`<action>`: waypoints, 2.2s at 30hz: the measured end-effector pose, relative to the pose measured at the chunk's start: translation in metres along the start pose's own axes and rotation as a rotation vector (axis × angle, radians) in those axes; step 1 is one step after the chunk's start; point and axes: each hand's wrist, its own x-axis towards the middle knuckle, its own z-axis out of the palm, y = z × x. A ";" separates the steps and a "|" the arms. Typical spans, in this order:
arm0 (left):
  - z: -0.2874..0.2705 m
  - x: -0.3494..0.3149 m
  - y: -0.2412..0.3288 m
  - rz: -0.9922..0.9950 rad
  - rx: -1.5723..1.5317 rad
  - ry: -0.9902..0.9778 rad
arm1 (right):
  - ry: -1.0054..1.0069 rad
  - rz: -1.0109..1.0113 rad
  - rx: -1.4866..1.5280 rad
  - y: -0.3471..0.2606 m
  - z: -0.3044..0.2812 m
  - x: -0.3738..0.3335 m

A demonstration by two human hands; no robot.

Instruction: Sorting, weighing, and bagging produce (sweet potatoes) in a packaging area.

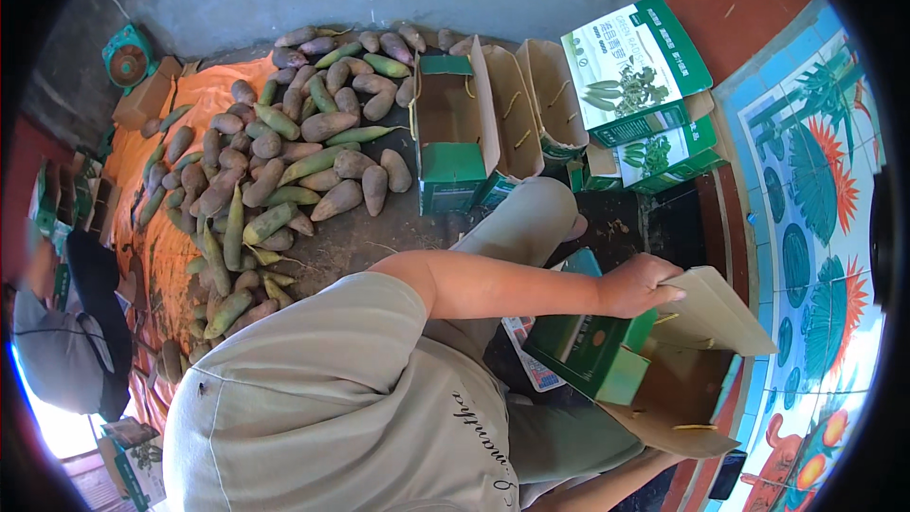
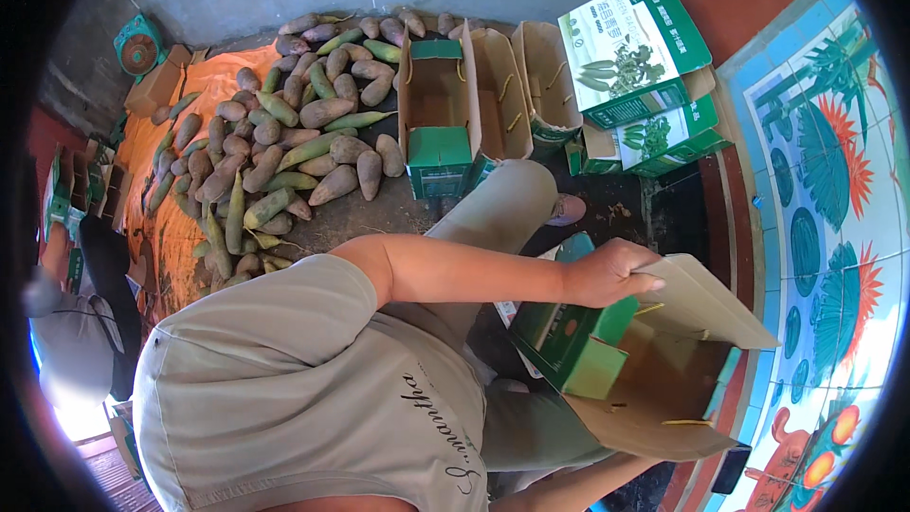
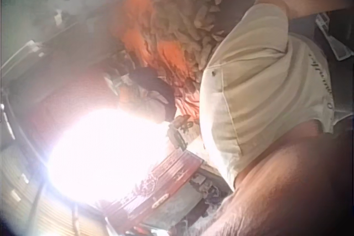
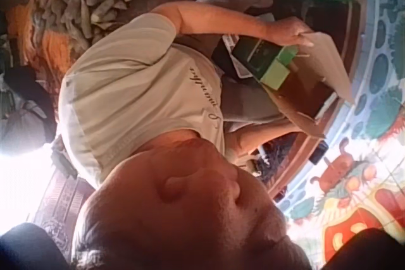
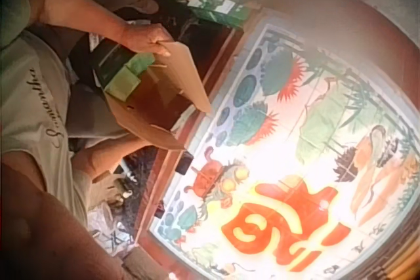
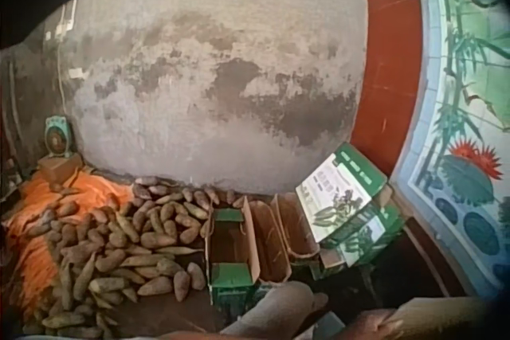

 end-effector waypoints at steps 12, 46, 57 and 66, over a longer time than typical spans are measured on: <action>0.016 -0.022 -0.124 -0.472 0.368 -0.250 | -0.134 0.461 0.220 0.090 -0.024 0.012; -0.271 -0.215 -0.077 -0.524 1.017 0.511 | 0.141 0.496 -0.239 0.077 -0.086 0.041; -0.261 -0.202 -0.060 -0.356 1.346 0.110 | -0.213 0.462 -0.404 0.072 -0.086 0.021; -0.262 -0.183 -0.129 -0.616 1.461 -0.162 | -0.246 0.444 -0.491 0.086 -0.087 0.031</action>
